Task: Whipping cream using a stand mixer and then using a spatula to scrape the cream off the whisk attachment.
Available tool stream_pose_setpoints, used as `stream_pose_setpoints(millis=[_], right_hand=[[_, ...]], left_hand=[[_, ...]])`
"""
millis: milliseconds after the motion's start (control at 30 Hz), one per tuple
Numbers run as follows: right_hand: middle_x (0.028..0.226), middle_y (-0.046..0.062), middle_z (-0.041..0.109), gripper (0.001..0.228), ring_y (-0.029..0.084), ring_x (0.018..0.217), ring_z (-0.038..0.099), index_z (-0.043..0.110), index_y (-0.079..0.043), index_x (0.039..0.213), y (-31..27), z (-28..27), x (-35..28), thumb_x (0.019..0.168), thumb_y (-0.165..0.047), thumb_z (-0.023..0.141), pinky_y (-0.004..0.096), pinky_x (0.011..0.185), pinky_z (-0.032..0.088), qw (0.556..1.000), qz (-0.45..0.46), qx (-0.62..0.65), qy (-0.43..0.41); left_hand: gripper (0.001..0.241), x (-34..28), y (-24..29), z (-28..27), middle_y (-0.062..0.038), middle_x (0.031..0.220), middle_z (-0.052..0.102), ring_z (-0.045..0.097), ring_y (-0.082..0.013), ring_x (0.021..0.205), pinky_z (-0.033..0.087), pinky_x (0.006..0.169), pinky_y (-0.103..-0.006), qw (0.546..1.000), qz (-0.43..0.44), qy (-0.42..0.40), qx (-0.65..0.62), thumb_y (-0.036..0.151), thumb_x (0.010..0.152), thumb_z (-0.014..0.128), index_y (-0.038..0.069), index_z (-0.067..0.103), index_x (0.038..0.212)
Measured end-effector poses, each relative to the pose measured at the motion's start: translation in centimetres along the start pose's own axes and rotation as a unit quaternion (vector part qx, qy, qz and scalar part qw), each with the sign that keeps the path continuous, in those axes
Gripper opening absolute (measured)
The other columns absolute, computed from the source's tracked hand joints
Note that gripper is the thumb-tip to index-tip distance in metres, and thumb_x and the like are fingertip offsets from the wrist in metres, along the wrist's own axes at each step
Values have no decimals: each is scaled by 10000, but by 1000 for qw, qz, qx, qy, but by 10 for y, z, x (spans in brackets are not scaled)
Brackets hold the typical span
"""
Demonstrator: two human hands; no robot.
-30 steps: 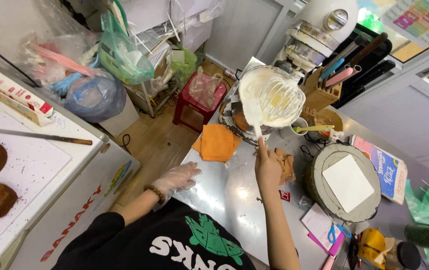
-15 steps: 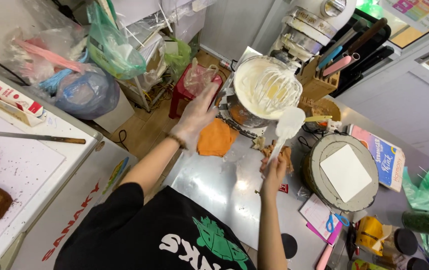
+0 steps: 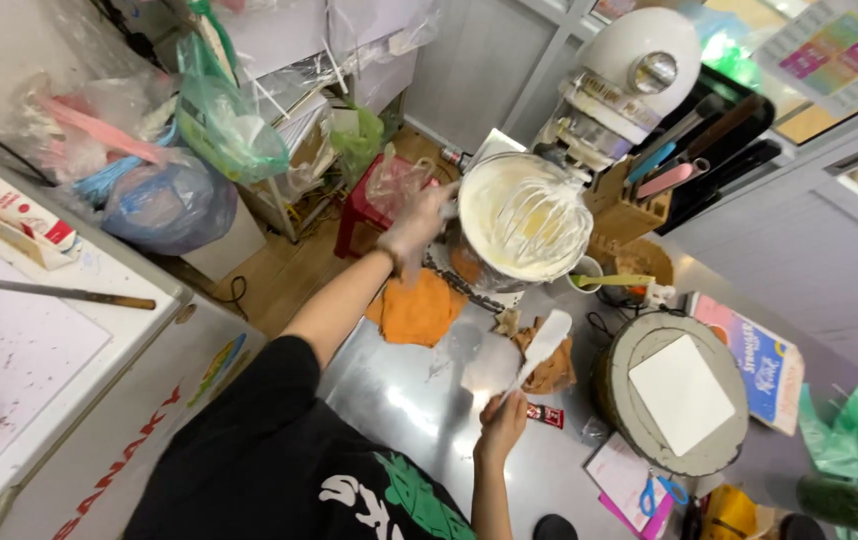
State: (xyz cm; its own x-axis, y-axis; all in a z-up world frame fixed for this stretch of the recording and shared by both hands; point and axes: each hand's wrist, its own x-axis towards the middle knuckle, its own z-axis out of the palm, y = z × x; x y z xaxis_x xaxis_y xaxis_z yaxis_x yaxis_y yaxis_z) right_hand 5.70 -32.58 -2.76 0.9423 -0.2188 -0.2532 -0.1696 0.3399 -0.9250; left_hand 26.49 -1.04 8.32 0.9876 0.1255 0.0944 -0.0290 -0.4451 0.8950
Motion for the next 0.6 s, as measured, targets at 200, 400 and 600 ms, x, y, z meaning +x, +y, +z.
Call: stream_pose_setpoints(millis=[200,400,600], right_hand=[[606,16,467,314,87,459,354,455,-103,857,13,-40,-36,1084,-320,465,252,409,257,996,0,-66,65],[633,33,502,285,83,480,364,505,-89,914,15,-60,-32,1069,-324,468,242,427,271,992,21,-57,109],[637,26,510,285,72,492,367,500,-94,894,11,-41,-18,1069,-319,492,229,441,283,997,0,-50,54]], left_hand=[[454,96,-53,22,-97,1173,750,692,-207,1074,554,903,-367,993,98,72,10,-82,810,566,117,712,1191],[82,41,40,9,-64,943,769,736,-207,889,569,774,-375,995,95,34,26,109,931,679,140,682,1006],[147,-4,50,24,-83,856,747,737,-208,795,578,691,-398,996,14,86,38,103,955,632,130,655,1098]])
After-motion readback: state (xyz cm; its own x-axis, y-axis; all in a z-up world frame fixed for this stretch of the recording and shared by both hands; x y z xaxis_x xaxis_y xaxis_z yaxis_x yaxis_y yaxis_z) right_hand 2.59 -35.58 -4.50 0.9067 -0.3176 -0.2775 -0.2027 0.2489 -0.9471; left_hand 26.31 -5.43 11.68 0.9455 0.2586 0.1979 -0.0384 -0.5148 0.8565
